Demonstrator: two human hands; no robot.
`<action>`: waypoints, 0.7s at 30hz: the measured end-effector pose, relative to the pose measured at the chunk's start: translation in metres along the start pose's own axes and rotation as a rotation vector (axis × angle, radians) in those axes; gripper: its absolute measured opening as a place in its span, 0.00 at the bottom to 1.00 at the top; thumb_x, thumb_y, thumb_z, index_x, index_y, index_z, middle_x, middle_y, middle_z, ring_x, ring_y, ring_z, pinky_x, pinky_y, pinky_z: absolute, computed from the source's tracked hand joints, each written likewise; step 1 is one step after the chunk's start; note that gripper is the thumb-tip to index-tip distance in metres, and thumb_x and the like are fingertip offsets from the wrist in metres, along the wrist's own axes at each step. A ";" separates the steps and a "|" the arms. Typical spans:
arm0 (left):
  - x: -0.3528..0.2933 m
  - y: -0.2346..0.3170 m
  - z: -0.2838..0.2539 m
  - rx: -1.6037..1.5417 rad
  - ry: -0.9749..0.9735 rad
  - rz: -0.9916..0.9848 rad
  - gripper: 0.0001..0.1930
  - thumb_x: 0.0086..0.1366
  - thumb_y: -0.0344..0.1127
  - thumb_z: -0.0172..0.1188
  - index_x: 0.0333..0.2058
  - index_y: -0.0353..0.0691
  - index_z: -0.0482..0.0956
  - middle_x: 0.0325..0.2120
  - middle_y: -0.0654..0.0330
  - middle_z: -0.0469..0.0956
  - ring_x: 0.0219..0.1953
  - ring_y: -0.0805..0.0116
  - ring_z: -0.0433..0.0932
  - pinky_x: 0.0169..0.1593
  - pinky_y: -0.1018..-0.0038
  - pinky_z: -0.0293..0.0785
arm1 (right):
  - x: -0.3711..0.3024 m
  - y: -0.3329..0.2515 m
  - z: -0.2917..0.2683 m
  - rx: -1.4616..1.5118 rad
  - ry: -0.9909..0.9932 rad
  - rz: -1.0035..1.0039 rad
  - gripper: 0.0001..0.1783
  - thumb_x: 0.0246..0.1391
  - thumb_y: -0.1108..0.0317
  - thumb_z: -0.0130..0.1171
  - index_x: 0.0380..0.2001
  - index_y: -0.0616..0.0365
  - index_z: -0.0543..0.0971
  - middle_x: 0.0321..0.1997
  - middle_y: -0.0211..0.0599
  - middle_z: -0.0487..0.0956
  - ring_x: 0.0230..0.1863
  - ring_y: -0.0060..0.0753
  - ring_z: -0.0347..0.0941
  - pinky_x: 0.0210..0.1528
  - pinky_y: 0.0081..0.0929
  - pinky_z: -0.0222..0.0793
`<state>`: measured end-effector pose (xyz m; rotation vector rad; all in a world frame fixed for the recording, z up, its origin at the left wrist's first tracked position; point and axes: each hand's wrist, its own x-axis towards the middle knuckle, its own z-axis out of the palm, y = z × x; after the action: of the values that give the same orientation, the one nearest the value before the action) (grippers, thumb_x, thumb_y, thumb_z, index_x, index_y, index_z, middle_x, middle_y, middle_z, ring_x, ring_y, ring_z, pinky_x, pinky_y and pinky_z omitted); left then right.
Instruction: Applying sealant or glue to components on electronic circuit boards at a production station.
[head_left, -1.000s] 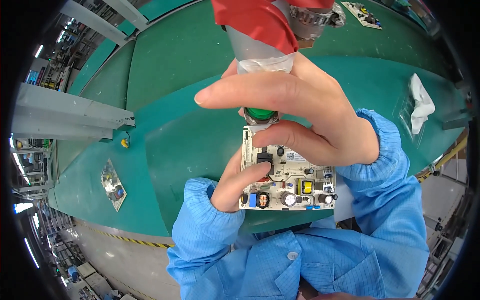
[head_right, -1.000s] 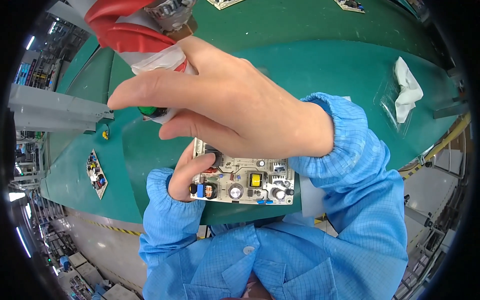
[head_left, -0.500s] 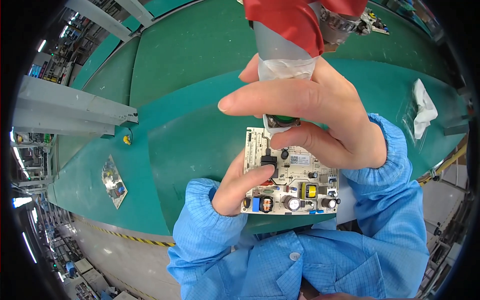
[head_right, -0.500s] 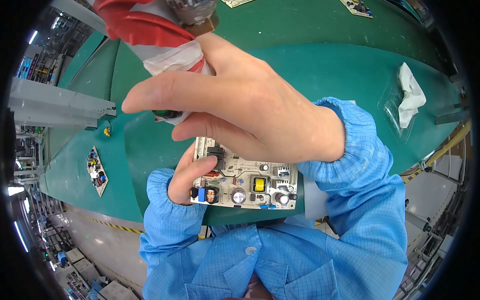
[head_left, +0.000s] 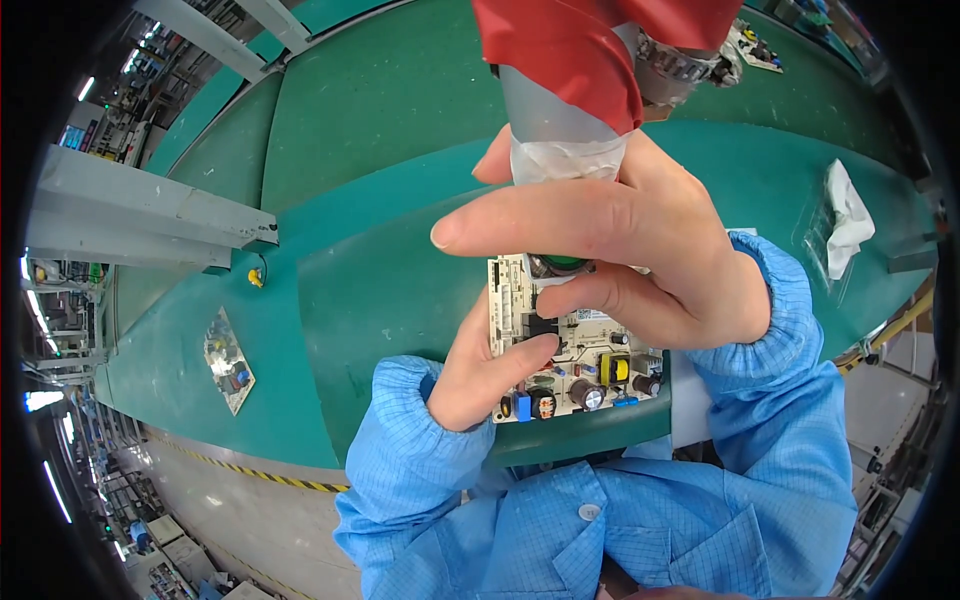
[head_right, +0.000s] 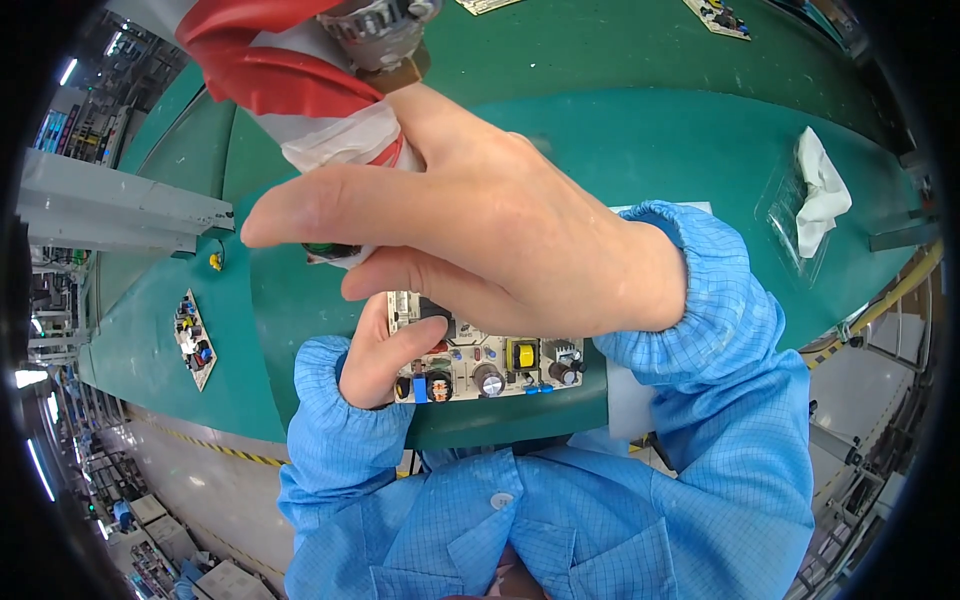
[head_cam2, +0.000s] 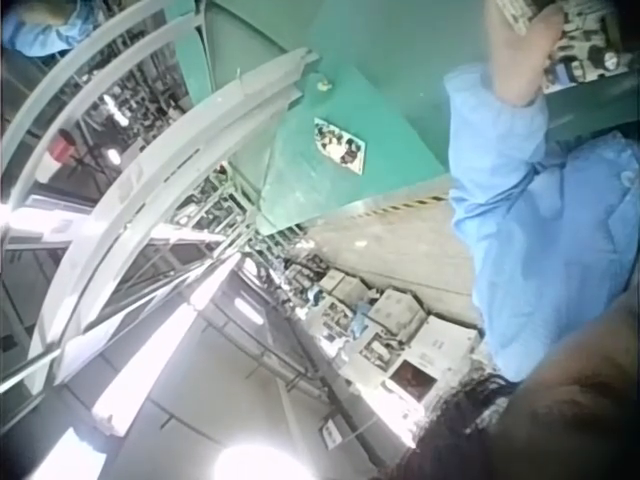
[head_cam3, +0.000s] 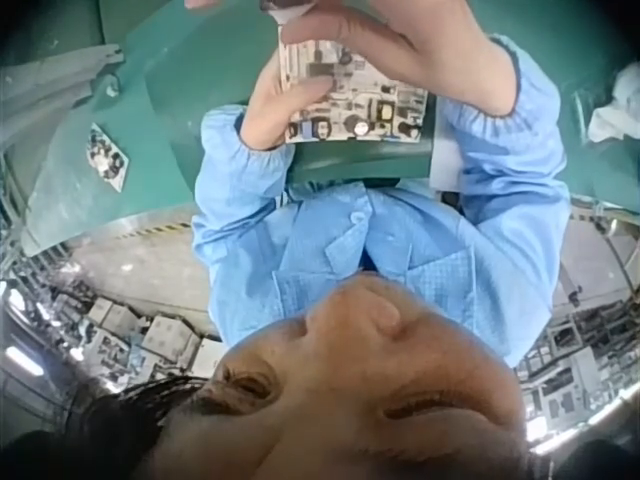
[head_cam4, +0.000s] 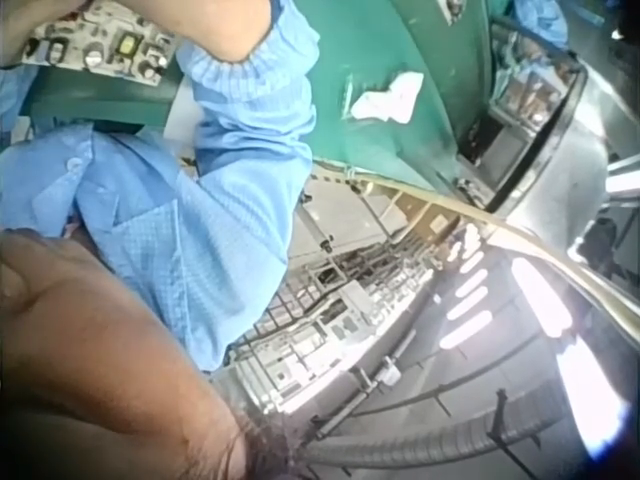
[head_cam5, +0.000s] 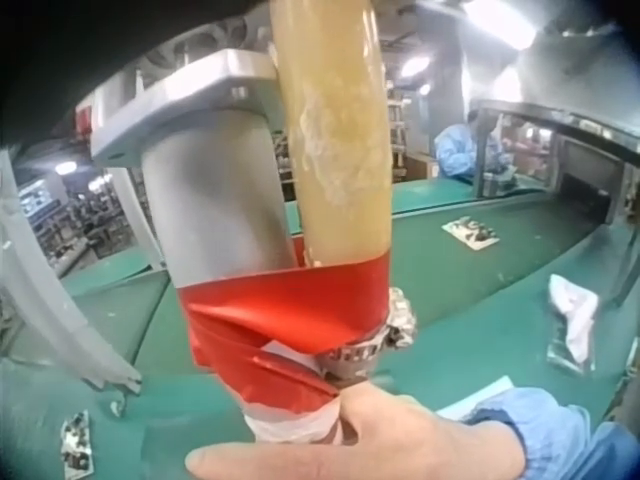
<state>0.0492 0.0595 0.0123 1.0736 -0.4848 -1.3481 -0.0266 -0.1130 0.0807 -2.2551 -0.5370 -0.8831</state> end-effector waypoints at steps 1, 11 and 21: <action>0.000 0.000 0.000 0.007 0.000 0.007 0.30 0.57 0.28 0.55 0.57 0.35 0.55 0.47 0.59 0.68 0.46 0.73 0.69 0.47 0.77 0.68 | 0.000 0.001 0.001 0.019 0.028 -0.024 0.23 0.42 0.67 0.58 0.44 0.66 0.74 0.46 0.40 0.76 0.43 0.45 0.68 0.44 0.38 0.65; 0.008 -0.013 -0.011 -0.003 0.043 0.017 0.31 0.56 0.24 0.53 0.58 0.36 0.53 0.50 0.57 0.66 0.51 0.70 0.67 0.53 0.71 0.65 | 0.001 0.004 0.001 -0.047 0.015 0.000 0.29 0.45 0.70 0.58 0.51 0.66 0.66 0.52 0.49 0.72 0.41 0.40 0.73 0.40 0.31 0.68; 0.011 0.000 -0.002 -0.210 0.004 0.221 0.33 0.56 0.26 0.54 0.59 0.36 0.49 0.53 0.52 0.64 0.55 0.59 0.65 0.57 0.64 0.63 | 0.000 -0.008 0.010 -0.005 0.044 0.059 0.25 0.44 0.64 0.58 0.47 0.63 0.72 0.46 0.46 0.74 0.40 0.43 0.71 0.40 0.31 0.65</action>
<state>0.0534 0.0502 0.0080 0.8251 -0.4353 -1.1724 -0.0265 -0.1005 0.0787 -2.2392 -0.4467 -0.9028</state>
